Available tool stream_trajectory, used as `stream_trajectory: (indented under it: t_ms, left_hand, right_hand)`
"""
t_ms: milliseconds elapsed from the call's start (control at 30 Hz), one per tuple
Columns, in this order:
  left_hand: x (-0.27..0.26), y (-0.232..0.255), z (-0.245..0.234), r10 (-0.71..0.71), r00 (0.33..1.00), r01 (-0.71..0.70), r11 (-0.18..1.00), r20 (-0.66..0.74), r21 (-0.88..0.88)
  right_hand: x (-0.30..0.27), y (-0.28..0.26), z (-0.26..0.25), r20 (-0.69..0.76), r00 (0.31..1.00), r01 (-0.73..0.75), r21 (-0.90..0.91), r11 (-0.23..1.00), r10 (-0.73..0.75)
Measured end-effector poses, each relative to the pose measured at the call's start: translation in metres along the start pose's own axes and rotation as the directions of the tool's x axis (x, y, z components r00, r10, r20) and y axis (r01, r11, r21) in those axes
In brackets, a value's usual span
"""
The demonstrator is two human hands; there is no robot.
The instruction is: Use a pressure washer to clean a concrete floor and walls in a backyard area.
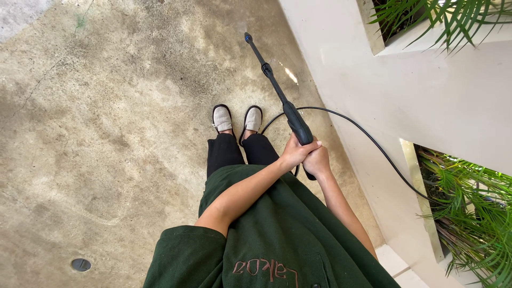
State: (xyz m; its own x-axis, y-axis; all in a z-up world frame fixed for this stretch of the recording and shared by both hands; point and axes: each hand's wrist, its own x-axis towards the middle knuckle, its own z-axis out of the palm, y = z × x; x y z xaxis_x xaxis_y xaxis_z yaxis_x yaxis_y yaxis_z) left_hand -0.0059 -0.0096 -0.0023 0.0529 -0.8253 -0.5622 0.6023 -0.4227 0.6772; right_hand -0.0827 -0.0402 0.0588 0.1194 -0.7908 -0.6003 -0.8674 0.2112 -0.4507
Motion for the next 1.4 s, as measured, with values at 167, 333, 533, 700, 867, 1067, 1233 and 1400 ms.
stream_trajectory:
  t_ms: [167,333,533,700,867,1067,1233,1400]
  left_hand:
    - [0.003,-0.002,-0.004,0.0,1.0,0.001,1.0,0.015,-0.031]
    - [0.006,0.002,-0.009,-0.01,1.0,0.01,1.0,0.009,-0.028]
    - [0.012,0.015,-0.017,-0.007,1.0,0.007,1.0,0.013,-0.019]
    - [0.03,0.029,-0.019,0.026,0.999,-0.025,0.998,0.032,-0.051]
    - [0.05,0.054,-0.008,0.038,0.998,-0.035,0.997,0.044,-0.069]
    - [0.108,0.041,0.022,0.074,0.997,-0.074,0.996,0.014,-0.053]
    - [0.136,0.034,0.051,0.028,0.999,-0.025,0.998,0.044,-0.062]
    - [0.175,0.033,0.068,-0.01,1.0,0.008,0.994,-0.021,-0.113]
  right_hand:
    - [0.007,0.014,0.009,-0.036,0.996,0.078,-0.024,0.997,-0.079]
    - [0.008,0.009,0.012,-0.062,0.993,0.097,-0.004,0.995,-0.097]
    - [0.016,-0.002,0.015,-0.067,0.995,0.07,-0.025,0.997,-0.071]
    - [0.029,-0.015,0.01,-0.114,0.985,0.131,0.028,0.991,-0.127]
    - [0.053,-0.032,-0.01,-0.104,0.987,0.129,0.03,0.991,-0.126]
    - [0.108,-0.008,-0.037,-0.107,0.983,0.153,0.018,0.988,-0.15]
    - [0.137,0.005,-0.068,-0.088,0.991,0.101,0.004,0.995,-0.1]
    - [0.167,0.003,-0.094,-0.036,0.994,0.101,-0.066,0.993,-0.103]
